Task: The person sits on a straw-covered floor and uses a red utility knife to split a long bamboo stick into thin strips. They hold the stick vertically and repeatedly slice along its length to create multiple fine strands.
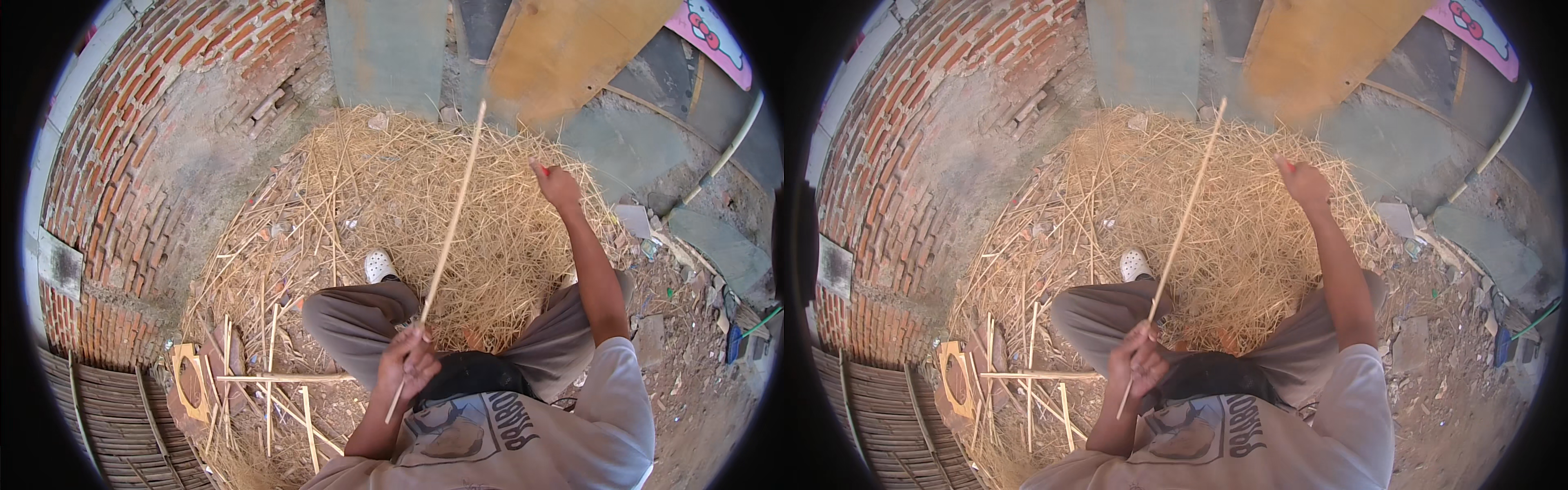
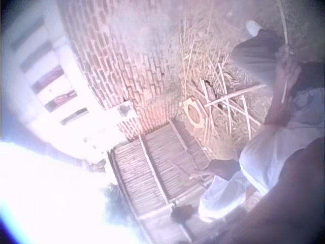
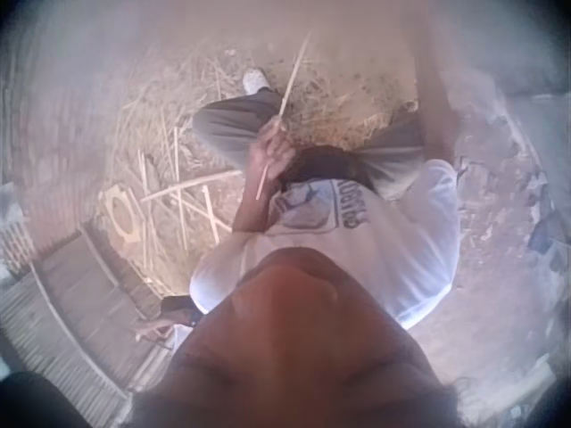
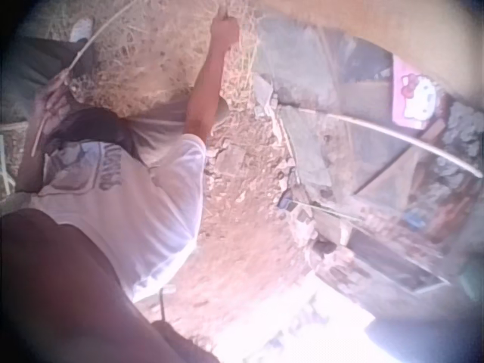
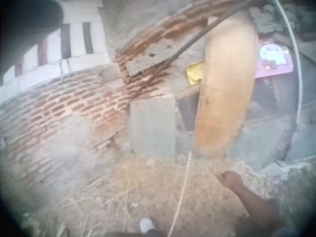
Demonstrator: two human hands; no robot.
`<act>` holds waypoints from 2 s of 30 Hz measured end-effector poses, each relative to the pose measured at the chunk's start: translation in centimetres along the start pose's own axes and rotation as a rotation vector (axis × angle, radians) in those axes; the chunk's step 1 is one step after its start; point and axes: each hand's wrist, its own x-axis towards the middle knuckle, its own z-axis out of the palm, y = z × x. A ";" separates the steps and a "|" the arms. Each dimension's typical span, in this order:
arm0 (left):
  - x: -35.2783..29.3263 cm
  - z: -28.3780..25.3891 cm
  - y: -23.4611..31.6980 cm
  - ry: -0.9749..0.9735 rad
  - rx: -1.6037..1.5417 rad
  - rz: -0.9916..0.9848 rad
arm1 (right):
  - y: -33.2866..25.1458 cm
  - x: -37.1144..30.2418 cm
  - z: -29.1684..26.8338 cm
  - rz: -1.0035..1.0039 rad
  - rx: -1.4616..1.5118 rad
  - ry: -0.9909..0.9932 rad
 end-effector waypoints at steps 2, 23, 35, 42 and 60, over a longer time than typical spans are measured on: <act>1.2 0.9 0.7 -0.016 0.005 0.080 | -2.0 -2.9 -0.4 -0.141 0.073 -0.201; 4.7 2.2 -2.3 0.044 0.366 0.016 | -6.1 -8.6 -2.4 -0.753 0.020 0.221; 1.0 0.5 -2.8 0.126 0.274 -0.145 | -2.9 -1.6 -0.4 -0.594 -0.264 0.208; 0.4 0.5 -4.3 0.181 0.257 -0.259 | 1.1 2.8 -0.3 -0.489 -0.323 0.170; 0.2 -0.3 -1.6 0.170 0.271 -0.145 | -0.8 0.5 1.3 -0.498 -0.037 0.125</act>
